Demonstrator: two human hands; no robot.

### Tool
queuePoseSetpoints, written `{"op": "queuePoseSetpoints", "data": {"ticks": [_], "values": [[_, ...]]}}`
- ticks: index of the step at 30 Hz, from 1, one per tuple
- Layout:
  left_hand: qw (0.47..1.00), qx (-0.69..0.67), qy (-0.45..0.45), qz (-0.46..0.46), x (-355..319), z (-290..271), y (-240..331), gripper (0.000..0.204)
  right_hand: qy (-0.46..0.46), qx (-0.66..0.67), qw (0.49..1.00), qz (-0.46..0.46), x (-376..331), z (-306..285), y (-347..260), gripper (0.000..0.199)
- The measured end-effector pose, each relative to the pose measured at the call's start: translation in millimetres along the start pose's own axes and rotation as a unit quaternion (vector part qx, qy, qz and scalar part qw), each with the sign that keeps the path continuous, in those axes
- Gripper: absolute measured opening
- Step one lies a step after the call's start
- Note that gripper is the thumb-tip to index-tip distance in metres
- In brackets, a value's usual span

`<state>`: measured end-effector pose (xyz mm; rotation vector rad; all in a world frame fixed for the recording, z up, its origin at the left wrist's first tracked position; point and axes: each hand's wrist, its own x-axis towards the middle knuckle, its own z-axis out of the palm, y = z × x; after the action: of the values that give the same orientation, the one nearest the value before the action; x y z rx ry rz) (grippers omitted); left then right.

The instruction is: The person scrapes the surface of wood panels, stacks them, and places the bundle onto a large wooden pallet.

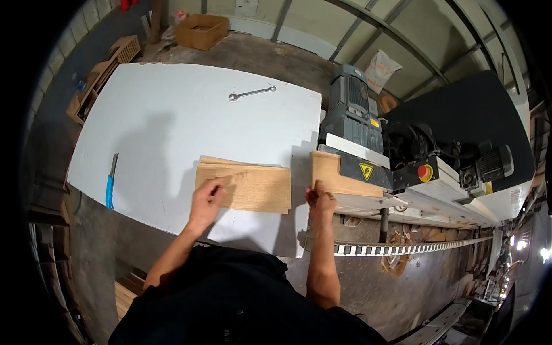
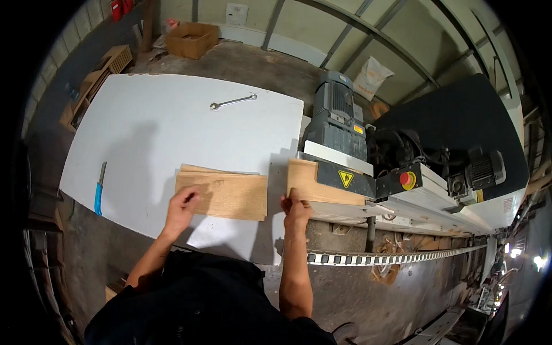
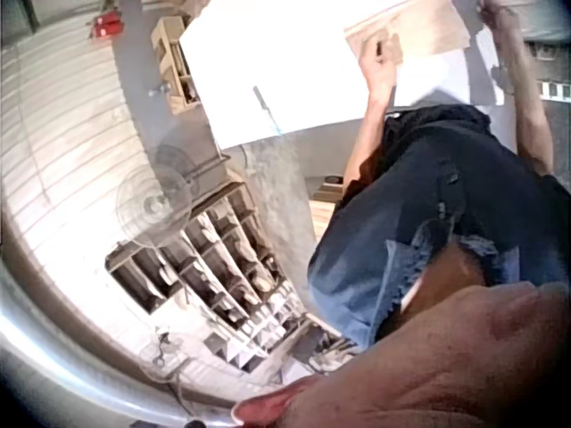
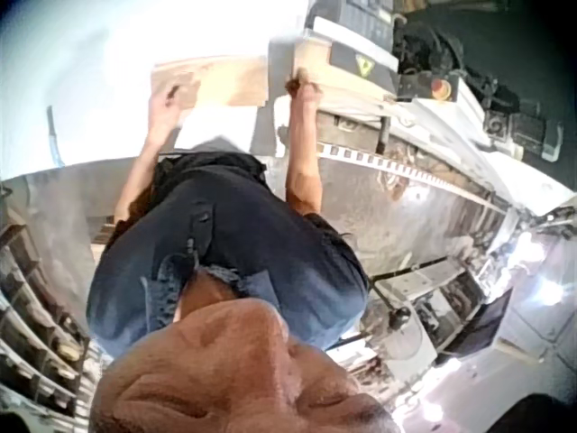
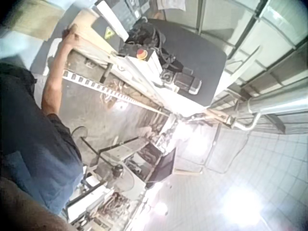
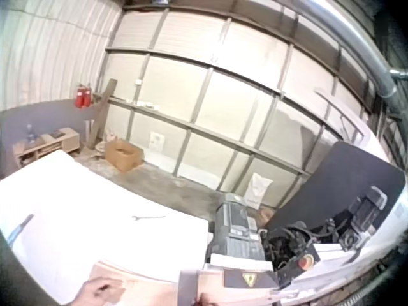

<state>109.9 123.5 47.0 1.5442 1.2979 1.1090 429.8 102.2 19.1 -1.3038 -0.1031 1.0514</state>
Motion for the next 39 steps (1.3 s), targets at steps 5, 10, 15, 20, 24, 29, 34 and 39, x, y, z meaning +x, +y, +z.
{"op": "queuePoseSetpoints", "data": {"ticks": [5, 10, 15, 20, 24, 29, 34, 39], "values": [[0.926, -0.299, -0.138, -0.186, -1.8, 52.3, 9.3, 0.027, -0.121, 0.015, 0.991, 0.055, -68.7, 21.8, 43.0, 0.018], [0.866, -0.384, -0.127, -0.294, 1.9, 55.7, 7.1, 0.031, -0.212, -0.001, 0.965, 0.153, -133.9, 45.9, 74.9, 0.016], [0.844, -0.445, -0.062, -0.293, -2.0, 11.9, -5.9, 0.034, -0.168, -0.003, 0.984, 0.051, -77.3, 28.2, 64.6, 0.022], [0.856, -0.453, -0.057, -0.242, -12.9, -40.0, -21.2, 0.038, -0.18, 0.002, 0.98, -0.086, -58.2, 42.5, -13.1, 0.02], [0.867, -0.448, -0.037, -0.213, -13.9, -57.6, -20.7, 0.041, -0.203, -0.046, 0.972, -0.105, -67.2, 54.5, -22.1, 0.015], [0.873, -0.431, -0.041, -0.224, -10.3, -74.8, -19.7, 0.043, -0.214, -0.123, 0.96, -0.135, -73.4, 72.9, -26.8, 0.015], [0.904, -0.356, -0.038, -0.235, -3.1, -74.9, -13.8, 0.042, -0.277, -0.239, 0.929, -0.049, -42.8, 56.2, -16.3, 0.023], [0.946, -0.214, -0.014, -0.244, 21.1, -50.4, -24.7, 0.037, -0.14, -0.41, 0.876, -0.213, -18.7, 26.8, 23.9, 0.025]]}}
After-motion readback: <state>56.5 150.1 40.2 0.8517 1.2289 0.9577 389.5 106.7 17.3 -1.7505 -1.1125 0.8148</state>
